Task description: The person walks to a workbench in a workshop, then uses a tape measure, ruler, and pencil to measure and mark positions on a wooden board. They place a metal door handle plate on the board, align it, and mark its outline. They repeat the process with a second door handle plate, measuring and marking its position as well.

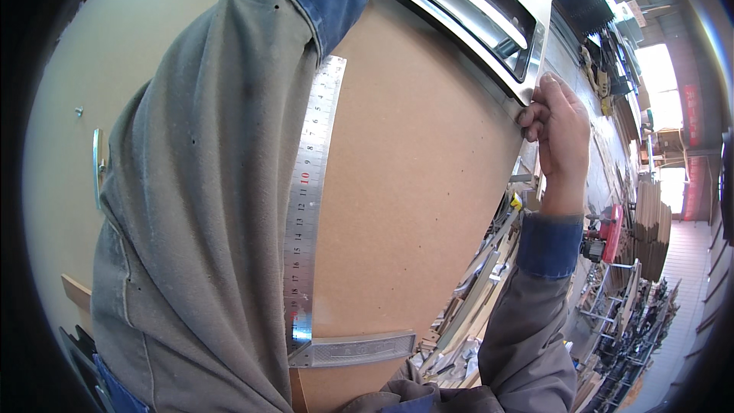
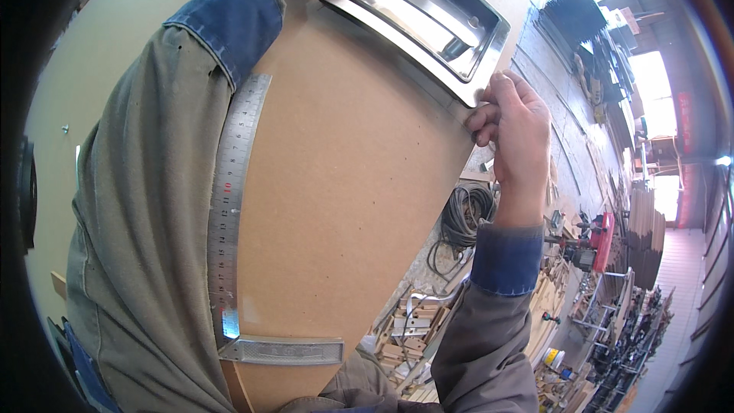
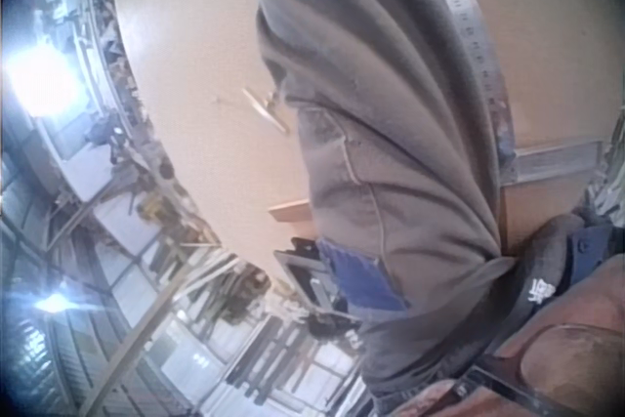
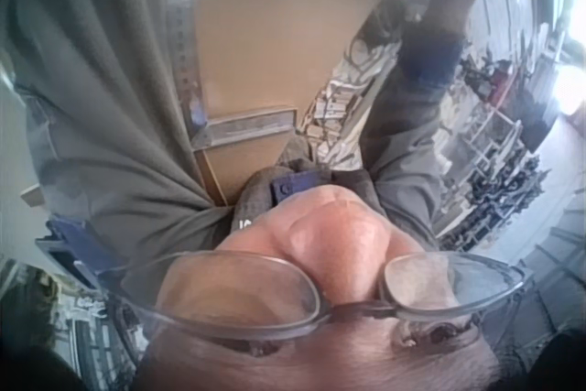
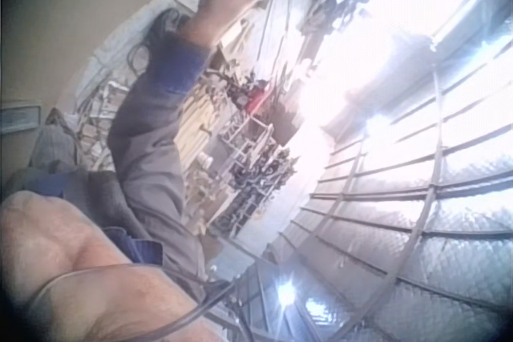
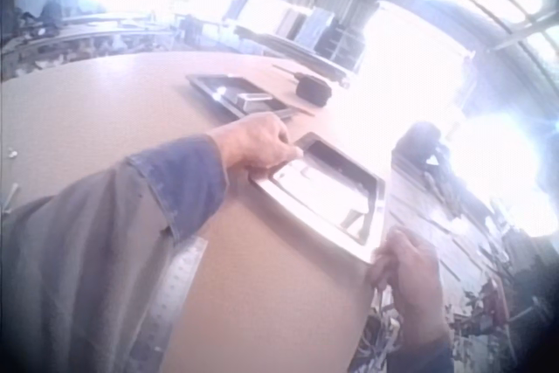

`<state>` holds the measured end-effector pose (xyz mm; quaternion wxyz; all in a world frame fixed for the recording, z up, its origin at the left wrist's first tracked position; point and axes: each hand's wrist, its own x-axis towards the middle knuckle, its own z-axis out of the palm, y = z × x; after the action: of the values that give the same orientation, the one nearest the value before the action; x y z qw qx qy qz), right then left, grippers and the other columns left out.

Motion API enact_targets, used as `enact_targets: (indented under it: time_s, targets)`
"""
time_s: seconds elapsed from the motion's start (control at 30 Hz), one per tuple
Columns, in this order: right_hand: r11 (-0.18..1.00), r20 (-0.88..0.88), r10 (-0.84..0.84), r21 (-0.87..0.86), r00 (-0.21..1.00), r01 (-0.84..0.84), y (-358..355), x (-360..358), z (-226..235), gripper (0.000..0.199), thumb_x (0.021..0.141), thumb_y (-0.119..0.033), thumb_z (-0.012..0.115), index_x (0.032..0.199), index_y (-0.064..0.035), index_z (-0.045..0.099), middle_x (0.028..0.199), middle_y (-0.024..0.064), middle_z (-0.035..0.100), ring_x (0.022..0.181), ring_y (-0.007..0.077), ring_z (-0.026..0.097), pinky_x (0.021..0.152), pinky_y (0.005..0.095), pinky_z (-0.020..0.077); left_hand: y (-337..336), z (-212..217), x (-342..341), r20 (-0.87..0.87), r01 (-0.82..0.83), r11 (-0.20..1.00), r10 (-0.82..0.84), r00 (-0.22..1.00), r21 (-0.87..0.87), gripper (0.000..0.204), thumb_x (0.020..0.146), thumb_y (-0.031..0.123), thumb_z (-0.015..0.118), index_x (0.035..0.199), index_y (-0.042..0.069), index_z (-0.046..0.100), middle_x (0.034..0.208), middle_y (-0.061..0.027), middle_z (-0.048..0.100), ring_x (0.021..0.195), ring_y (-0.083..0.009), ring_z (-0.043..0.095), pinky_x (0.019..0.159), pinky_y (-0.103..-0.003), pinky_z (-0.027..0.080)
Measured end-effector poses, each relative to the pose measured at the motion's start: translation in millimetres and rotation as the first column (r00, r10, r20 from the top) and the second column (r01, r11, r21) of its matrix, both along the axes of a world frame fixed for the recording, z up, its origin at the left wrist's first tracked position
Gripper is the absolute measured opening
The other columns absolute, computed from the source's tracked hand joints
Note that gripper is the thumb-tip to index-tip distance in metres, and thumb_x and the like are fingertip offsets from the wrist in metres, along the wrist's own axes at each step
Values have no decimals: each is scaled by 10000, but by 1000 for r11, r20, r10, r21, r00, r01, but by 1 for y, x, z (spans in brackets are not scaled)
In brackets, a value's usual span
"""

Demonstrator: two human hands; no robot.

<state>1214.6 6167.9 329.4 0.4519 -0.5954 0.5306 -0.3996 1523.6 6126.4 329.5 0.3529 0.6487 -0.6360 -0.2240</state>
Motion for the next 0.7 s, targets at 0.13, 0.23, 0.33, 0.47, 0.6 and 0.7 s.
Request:
enact_targets:
  time_s: [0.13,0.23,0.33,0.47,0.6,0.7]
  targets:
    - [998,-34,39,-48,999,-41,-1,1,-2,261,972,-176,640,1095,51,676,803,57,657,537,93,600,434,206,407,-4,-3,0,-2,20,999,-20,1000,-32,325,922,296,698,885,-18,778,741,-138,734,617,-208,691,643,-351,564]
    - [998,-67,55,-33,996,-57,0,0,-2,313,994,-191,649,1199,45,649,823,41,669,539,73,590,437,190,396,-4,-4,1,3,36,998,-35,999,-47,307,911,283,705,893,-15,779,753,-144,734,636,-212,692,651,-349,560]
    - [997,-78,69,-30,995,-72,0,-2,-5,341,1007,-199,651,1245,45,636,828,33,674,537,65,586,442,185,393,-5,-7,6,-40,63,997,-65,997,-53,317,897,267,719,912,-45,768,782,-145,732,668,-211,679,668,-347,548]
    - [995,-50,80,-54,996,-83,5,0,-3,249,935,-150,658,1070,56,689,802,35,666,542,82,602,456,203,403,-5,-9,9,-37,99,992,-102,994,-83,307,894,246,728,919,-58,760,753,-127,709,646,-190,650,625,-343,527]
    - [996,-81,59,-60,995,-64,3,-1,-2,254,938,-155,657,1073,58,689,801,38,664,539,86,603,448,205,399,1,-2,5,-134,76,997,-75,988,-4,264,898,221,729,891,-41,755,713,-110,686,600,-166,623,566,-328,500]
    - [995,-70,80,-54,994,-84,-3,-4,-4,258,944,-156,652,1081,60,684,815,46,665,530,91,603,428,206,391,0,-4,1,-140,50,997,-57,989,-53,263,921,220,732,861,-35,747,689,-90,675,571,-159,611,546,-331,497]
